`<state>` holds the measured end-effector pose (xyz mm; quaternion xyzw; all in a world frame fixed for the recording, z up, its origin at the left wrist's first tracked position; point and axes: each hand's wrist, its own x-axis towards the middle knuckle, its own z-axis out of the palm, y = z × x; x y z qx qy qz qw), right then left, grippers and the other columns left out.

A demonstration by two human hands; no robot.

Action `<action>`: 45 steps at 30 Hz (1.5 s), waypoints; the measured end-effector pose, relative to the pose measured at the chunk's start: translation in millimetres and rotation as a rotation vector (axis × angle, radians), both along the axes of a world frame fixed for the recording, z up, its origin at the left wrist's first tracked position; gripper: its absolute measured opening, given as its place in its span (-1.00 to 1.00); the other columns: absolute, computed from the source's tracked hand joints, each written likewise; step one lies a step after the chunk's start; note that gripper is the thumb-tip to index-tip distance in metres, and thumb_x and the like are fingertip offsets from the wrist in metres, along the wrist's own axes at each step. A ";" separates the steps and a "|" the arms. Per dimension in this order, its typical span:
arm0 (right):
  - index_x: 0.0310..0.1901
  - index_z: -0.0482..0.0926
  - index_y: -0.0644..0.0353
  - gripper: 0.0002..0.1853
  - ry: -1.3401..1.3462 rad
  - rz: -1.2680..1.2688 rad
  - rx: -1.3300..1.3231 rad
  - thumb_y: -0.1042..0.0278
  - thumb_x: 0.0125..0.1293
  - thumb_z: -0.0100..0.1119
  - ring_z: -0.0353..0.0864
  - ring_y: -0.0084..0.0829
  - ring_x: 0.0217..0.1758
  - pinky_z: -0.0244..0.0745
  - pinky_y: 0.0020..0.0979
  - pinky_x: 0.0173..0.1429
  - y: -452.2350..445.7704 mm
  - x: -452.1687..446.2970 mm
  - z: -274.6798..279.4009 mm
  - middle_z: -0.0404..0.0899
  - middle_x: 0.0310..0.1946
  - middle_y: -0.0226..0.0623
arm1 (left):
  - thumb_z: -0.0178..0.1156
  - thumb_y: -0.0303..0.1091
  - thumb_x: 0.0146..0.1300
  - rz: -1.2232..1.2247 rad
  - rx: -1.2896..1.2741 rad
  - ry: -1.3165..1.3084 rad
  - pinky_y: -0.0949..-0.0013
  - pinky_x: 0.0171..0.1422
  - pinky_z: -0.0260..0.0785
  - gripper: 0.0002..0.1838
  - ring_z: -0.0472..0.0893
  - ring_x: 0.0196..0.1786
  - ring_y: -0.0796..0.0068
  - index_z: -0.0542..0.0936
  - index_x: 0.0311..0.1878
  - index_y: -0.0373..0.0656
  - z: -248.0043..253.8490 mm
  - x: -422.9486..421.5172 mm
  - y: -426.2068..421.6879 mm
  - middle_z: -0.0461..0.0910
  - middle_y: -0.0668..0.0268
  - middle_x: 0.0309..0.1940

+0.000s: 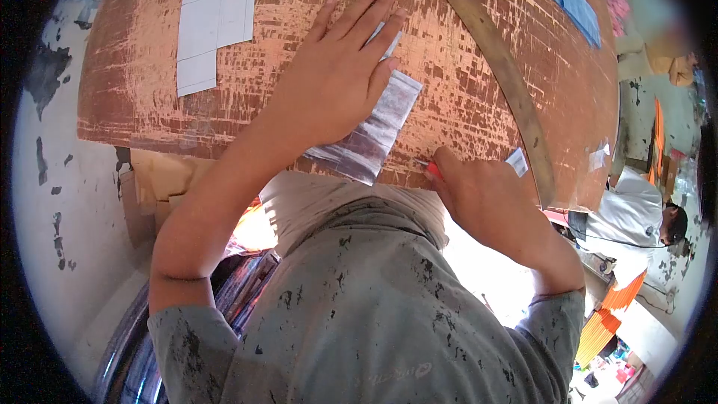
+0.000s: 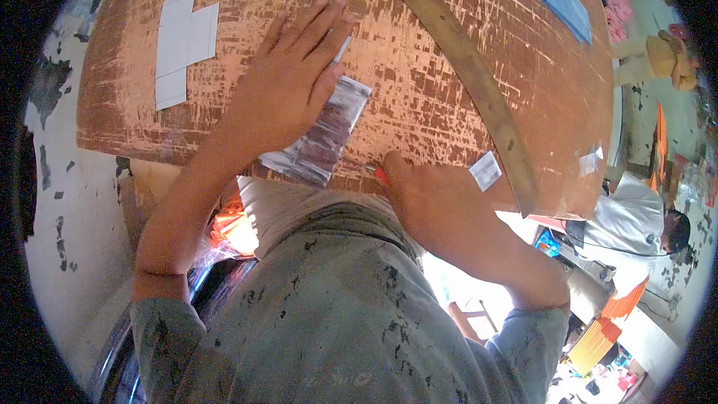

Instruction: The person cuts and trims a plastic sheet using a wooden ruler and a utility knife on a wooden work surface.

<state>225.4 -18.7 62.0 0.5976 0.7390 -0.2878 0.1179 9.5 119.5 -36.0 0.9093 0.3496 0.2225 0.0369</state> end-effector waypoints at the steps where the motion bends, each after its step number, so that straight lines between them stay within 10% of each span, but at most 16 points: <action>1: -0.01 0.50 0.21 -0.70 0.001 -0.003 0.005 0.09 0.72 0.15 0.77 0.22 -0.35 0.61 0.18 -0.25 -0.7 0.8 1.2 0.71 -0.48 0.06 | -0.02 -0.10 0.74 -0.003 0.005 0.001 -0.21 0.87 -0.01 -0.41 0.25 0.78 0.07 0.45 0.64 -0.23 -0.6 0.4 0.4 0.33 0.06 0.72; 45: -0.05 0.47 0.28 -0.73 0.045 0.122 0.051 0.19 0.73 0.13 0.77 0.20 -0.35 0.63 0.13 -0.24 20.1 -19.1 -3.5 0.68 -0.50 0.07 | 0.06 -0.05 0.71 0.003 0.021 -0.010 -0.19 0.85 0.05 -0.42 0.27 0.77 0.15 0.51 0.61 -0.17 -4.5 -1.8 1.1 0.33 0.13 0.74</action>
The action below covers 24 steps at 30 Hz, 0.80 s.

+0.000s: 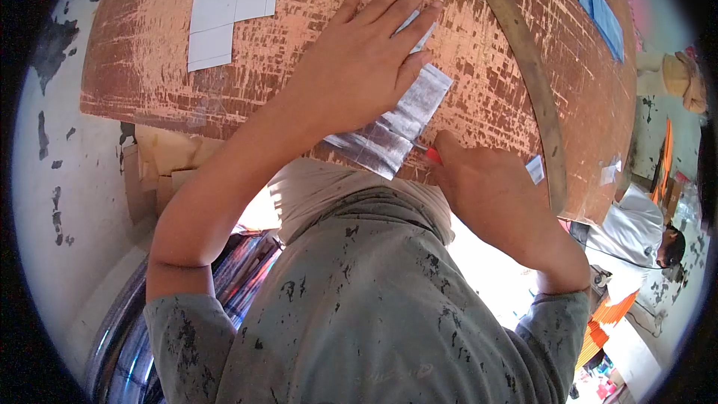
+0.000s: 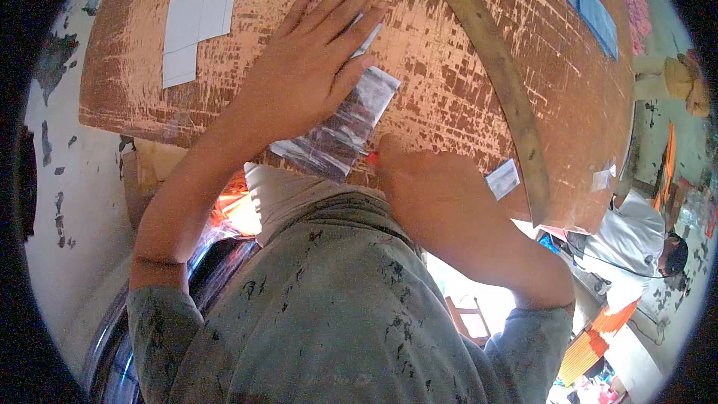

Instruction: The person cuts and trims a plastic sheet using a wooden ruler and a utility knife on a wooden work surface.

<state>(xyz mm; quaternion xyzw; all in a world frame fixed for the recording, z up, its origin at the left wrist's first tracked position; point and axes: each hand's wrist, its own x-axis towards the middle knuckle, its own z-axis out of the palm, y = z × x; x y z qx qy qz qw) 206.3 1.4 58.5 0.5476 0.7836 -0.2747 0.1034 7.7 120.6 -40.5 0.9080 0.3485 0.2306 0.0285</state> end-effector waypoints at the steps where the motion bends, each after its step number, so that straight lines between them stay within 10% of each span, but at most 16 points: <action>1: -0.05 0.47 0.28 -0.73 -0.002 0.000 0.000 0.19 0.73 0.13 0.77 0.20 -0.35 0.63 0.13 -0.24 -0.4 0.9 0.5 0.68 -0.50 0.07 | 0.06 -0.05 0.71 0.000 0.000 -0.002 -0.19 0.85 0.05 -0.42 0.27 0.77 0.15 0.51 0.61 -0.17 -0.2 0.2 0.2 0.33 0.13 0.74; 24: -0.04 0.53 0.21 -0.73 -0.030 -0.102 -0.046 0.14 0.68 0.22 0.77 0.20 -0.33 0.60 0.16 -0.22 -16.0 24.8 4.8 0.68 -0.49 0.05 | 0.02 -0.12 0.71 -0.017 -0.083 0.001 -0.18 0.91 -0.11 -0.34 0.17 0.82 0.06 0.31 0.74 -0.17 2.0 -1.0 -0.5 0.19 0.14 0.81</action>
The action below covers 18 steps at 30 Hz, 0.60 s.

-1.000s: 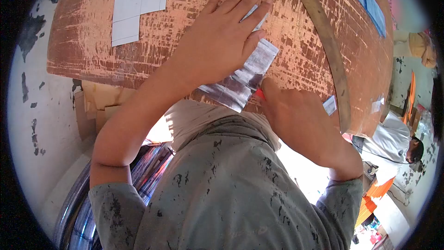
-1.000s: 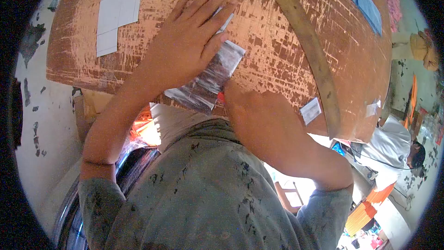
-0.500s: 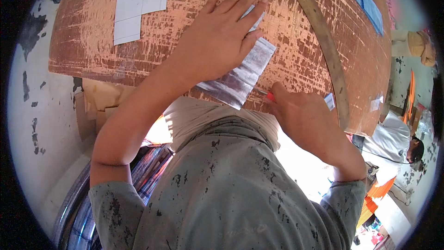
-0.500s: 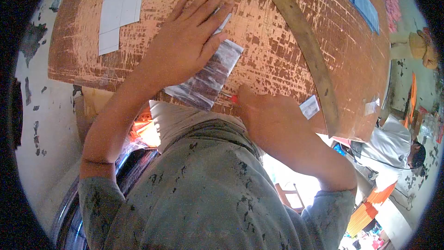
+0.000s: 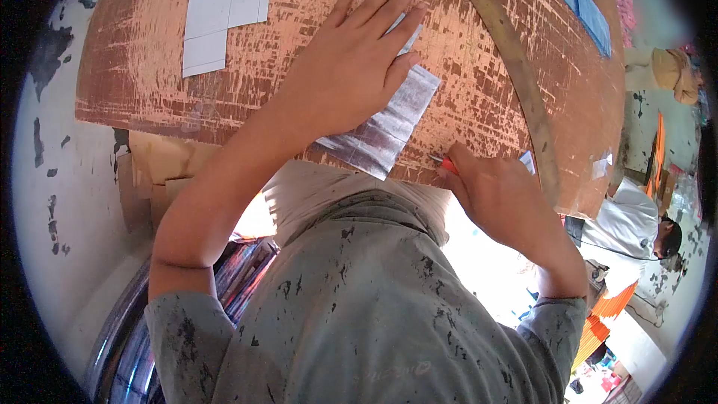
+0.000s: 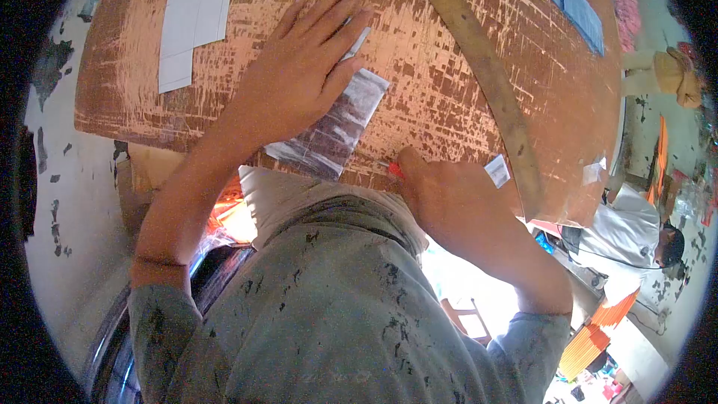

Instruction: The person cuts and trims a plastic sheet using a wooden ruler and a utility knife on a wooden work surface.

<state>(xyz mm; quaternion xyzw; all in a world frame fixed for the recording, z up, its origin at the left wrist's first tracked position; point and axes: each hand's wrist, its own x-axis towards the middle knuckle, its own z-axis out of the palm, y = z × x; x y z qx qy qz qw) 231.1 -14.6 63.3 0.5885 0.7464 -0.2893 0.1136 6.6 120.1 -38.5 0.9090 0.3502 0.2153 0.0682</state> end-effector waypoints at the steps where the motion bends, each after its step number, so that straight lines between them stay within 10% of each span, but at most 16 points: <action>1: -0.04 0.53 0.21 -0.73 0.000 -0.003 0.005 0.14 0.68 0.22 0.77 0.20 -0.33 0.60 0.16 -0.22 -0.9 1.2 6.3 0.68 -0.49 0.05 | 0.02 -0.12 0.71 -0.003 0.005 0.000 -0.18 0.91 -0.11 -0.34 0.17 0.82 0.06 0.31 0.74 -0.17 0.1 0.4 -0.9 0.19 0.14 0.81; 12: -0.02 0.48 0.24 -0.76 0.111 -0.031 0.080 0.21 0.68 0.18 0.73 0.26 -0.28 0.55 0.21 -0.19 11.9 -32.0 -5.6 0.68 -0.41 0.10 | 0.05 -0.09 0.71 0.017 0.048 -0.086 -0.15 0.88 0.02 -0.43 0.26 0.78 0.12 0.51 0.59 -0.24 -2.3 0.9 -1.6 0.35 0.09 0.72; 18: 0.11 0.46 0.26 -0.72 0.100 0.045 0.069 0.18 0.68 0.09 0.80 0.25 -0.28 0.65 0.21 -0.18 15.8 -29.2 -8.9 0.73 -0.41 0.14 | -0.01 -0.08 0.74 -0.005 -0.044 -0.050 -0.23 0.90 -0.11 -0.35 0.13 0.85 0.08 0.31 0.74 -0.17 -2.4 -0.4 -0.2 0.17 0.15 0.82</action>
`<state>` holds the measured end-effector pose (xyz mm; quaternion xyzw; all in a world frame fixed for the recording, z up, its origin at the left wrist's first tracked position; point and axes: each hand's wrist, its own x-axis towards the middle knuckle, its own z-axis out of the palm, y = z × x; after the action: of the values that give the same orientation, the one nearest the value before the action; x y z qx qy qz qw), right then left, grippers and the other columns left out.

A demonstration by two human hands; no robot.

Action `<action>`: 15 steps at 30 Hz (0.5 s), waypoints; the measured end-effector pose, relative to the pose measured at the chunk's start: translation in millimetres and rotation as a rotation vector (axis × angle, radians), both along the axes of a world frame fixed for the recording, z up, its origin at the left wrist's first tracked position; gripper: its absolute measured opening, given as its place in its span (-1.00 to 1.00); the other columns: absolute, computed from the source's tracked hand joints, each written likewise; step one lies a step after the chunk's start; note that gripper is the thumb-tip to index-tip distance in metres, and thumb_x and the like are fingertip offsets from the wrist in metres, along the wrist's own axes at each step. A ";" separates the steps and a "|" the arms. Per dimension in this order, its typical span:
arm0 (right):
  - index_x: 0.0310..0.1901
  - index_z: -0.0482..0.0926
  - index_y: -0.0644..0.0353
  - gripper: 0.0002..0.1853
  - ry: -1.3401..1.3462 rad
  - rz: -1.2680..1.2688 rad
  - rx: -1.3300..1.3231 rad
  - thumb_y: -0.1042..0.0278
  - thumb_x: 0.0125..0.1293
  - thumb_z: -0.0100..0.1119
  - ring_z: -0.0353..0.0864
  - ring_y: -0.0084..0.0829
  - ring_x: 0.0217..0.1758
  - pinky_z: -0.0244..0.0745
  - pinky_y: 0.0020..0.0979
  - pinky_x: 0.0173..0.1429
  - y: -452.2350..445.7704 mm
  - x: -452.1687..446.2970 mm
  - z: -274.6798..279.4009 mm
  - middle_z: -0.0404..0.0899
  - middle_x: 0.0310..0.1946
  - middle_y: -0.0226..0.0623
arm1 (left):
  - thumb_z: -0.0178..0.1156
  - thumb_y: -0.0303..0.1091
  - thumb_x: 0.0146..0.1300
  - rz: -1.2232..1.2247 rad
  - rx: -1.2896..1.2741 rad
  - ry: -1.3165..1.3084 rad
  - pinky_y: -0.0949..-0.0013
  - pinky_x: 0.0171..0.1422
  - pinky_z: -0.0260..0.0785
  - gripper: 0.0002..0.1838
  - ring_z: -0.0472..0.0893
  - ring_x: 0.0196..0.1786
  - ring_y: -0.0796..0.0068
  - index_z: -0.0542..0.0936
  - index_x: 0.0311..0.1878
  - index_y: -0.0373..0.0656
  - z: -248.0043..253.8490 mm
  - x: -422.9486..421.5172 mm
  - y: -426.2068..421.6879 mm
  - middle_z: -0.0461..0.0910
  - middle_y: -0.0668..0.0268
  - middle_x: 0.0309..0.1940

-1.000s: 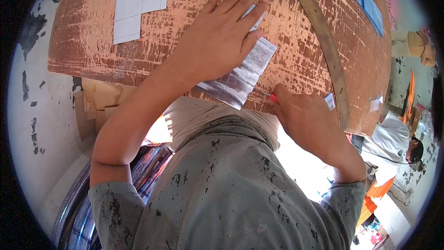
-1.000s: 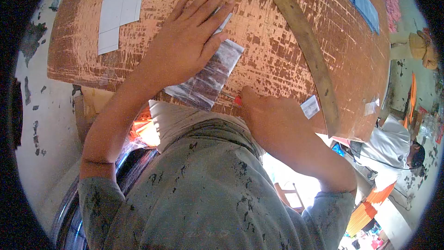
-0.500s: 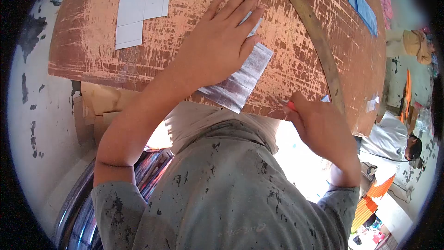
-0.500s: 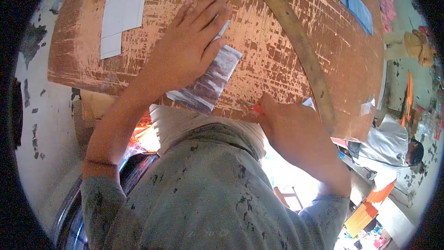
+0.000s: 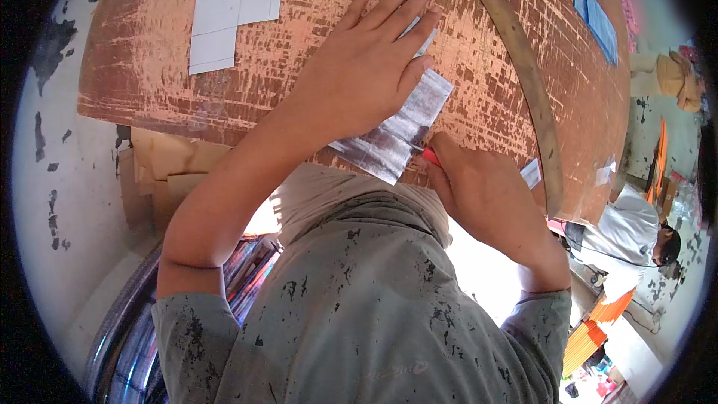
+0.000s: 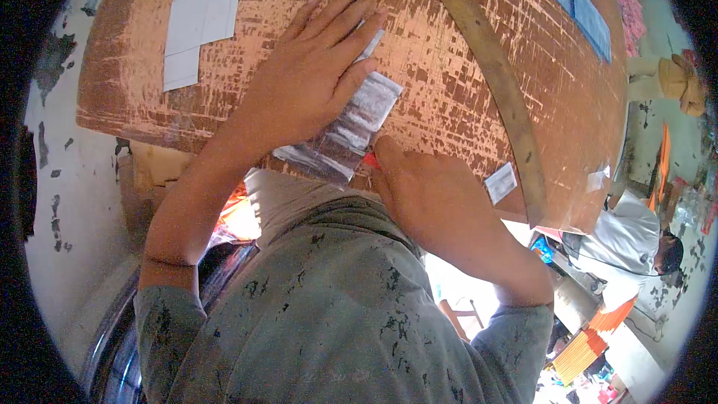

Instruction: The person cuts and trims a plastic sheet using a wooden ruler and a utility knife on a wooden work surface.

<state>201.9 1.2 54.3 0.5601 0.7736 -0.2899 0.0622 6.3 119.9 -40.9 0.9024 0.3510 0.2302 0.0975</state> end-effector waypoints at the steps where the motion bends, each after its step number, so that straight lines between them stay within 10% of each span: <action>1: 0.11 0.46 0.26 -0.72 -0.002 0.002 -0.002 0.18 0.68 0.09 0.80 0.25 -0.28 0.65 0.21 -0.18 -0.1 -0.3 -0.5 0.73 -0.41 0.14 | -0.01 -0.08 0.74 0.002 -0.002 -0.002 -0.23 0.90 -0.11 -0.35 0.13 0.85 0.08 0.31 0.74 -0.17 0.3 0.1 -0.3 0.17 0.15 0.82; 15: 0.02 0.48 0.24 -0.76 -0.011 -0.033 -0.002 0.20 0.70 0.17 0.75 0.25 -0.32 0.58 0.19 -0.23 1.7 -4.9 0.5 0.67 -0.46 0.10 | 0.01 -0.08 0.73 0.021 -0.011 0.027 -0.23 0.90 -0.14 -0.33 0.13 0.84 0.06 0.29 0.76 -0.16 3.3 1.2 -2.3 0.18 0.14 0.82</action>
<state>197.0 2.9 54.9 0.5743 0.7635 -0.2887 0.0622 7.4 117.6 -37.6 0.9012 0.3628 0.2171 0.0955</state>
